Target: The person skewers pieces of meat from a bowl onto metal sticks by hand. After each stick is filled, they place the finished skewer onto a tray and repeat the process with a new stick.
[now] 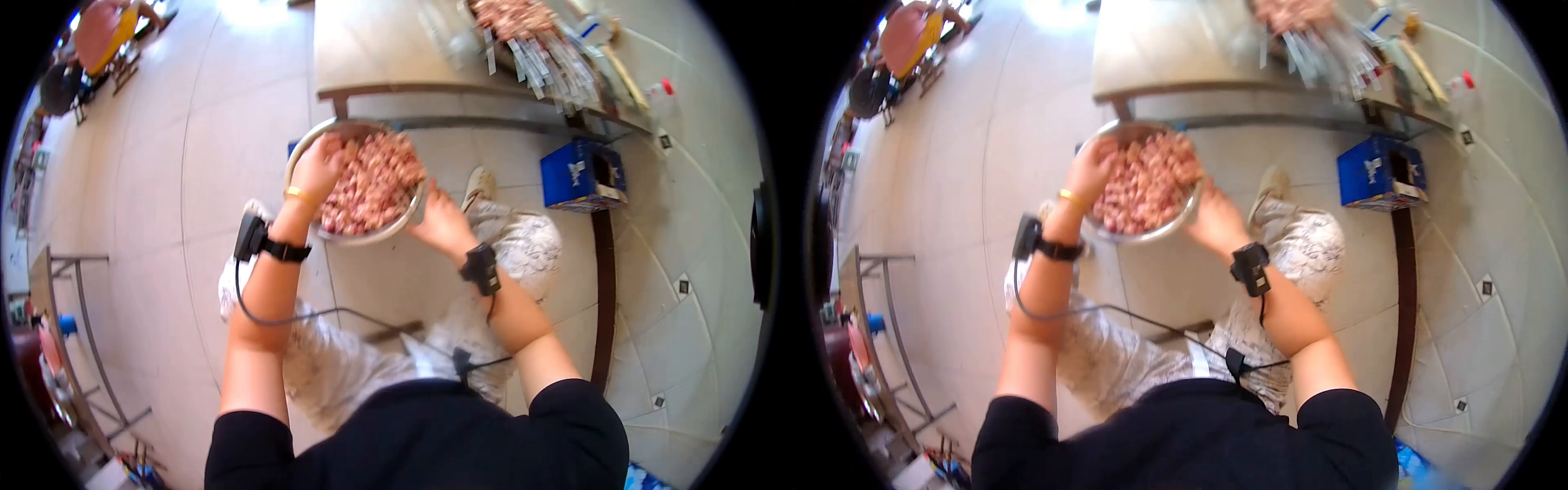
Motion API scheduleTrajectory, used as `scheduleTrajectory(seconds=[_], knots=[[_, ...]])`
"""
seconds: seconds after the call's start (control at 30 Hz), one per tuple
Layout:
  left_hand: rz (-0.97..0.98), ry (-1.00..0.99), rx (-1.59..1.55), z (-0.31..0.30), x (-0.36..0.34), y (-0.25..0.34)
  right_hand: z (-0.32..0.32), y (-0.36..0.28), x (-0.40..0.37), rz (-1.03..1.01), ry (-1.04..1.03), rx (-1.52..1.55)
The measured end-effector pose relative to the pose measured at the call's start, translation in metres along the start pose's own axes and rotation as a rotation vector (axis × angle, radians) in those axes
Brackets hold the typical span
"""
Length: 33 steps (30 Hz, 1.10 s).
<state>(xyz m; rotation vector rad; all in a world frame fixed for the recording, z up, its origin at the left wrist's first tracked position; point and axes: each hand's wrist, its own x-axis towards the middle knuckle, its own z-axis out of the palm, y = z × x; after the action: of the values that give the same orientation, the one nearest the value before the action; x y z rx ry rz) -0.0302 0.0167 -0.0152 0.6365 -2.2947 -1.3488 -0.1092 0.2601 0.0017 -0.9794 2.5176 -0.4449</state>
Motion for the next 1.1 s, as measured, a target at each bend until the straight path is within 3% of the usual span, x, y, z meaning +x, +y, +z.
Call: scheduleTrajectory(seconds=[0.03, 0.07, 0.13, 0.17, 0.33, 0.4, 0.5, 0.6, 0.7, 0.8, 0.93, 1.03, 1.1], knots=[[0.03, 0.017, -0.029, 0.001, 0.001, -0.01, -0.004, -0.002, 0.0, 0.038, -0.035, 0.028], [0.022, -0.017, 0.138, 0.004, 0.006, -0.024, 0.003, 0.014, 0.005, 0.017, 0.053, 0.012], [-0.014, -0.066, 0.258, -0.006, -0.003, 0.001, 0.013, 0.021, 0.006, 0.015, 0.039, 0.073], [-0.106, -0.107, 0.163, -0.012, -0.01, 0.026, 0.008, 0.018, 0.006, 0.048, -0.016, 0.134], [0.042, -0.141, 0.288, -0.011, -0.006, 0.011, -0.006, 0.012, 0.001, -0.012, -0.06, 0.381], [0.06, -0.174, 0.386, -0.011, -0.006, 0.016, 0.001, 0.016, 0.007, 0.097, -0.168, 0.422], [0.063, -0.291, 0.505, -0.013, -0.007, 0.028, -0.024, -0.008, -0.008, 0.123, -0.172, 0.591], [0.05, -0.407, 0.588, -0.013, -0.006, 0.025, -0.017, -0.003, -0.003, 0.132, -0.197, 0.475], [0.09, -0.517, 0.648, -0.008, -0.002, 0.009, 0.0, 0.007, 0.002, 0.064, -0.067, 0.132], [0.107, -0.544, 0.66, -0.008, 0.0, 0.004, 0.009, 0.01, 0.002, 0.082, 0.015, 0.01], [0.109, -0.486, 0.672, -0.017, -0.004, 0.016, -0.004, -0.004, -0.009, 0.033, 0.038, 0.053], [0.102, -0.558, 0.704, -0.019, 0.0, 0.014, -0.008, -0.003, -0.009, 0.014, 0.028, 0.09], [0.196, -0.567, 0.764, -0.015, 0.005, -0.012, -0.013, -0.005, -0.01, 0.03, 0.049, 0.145]])
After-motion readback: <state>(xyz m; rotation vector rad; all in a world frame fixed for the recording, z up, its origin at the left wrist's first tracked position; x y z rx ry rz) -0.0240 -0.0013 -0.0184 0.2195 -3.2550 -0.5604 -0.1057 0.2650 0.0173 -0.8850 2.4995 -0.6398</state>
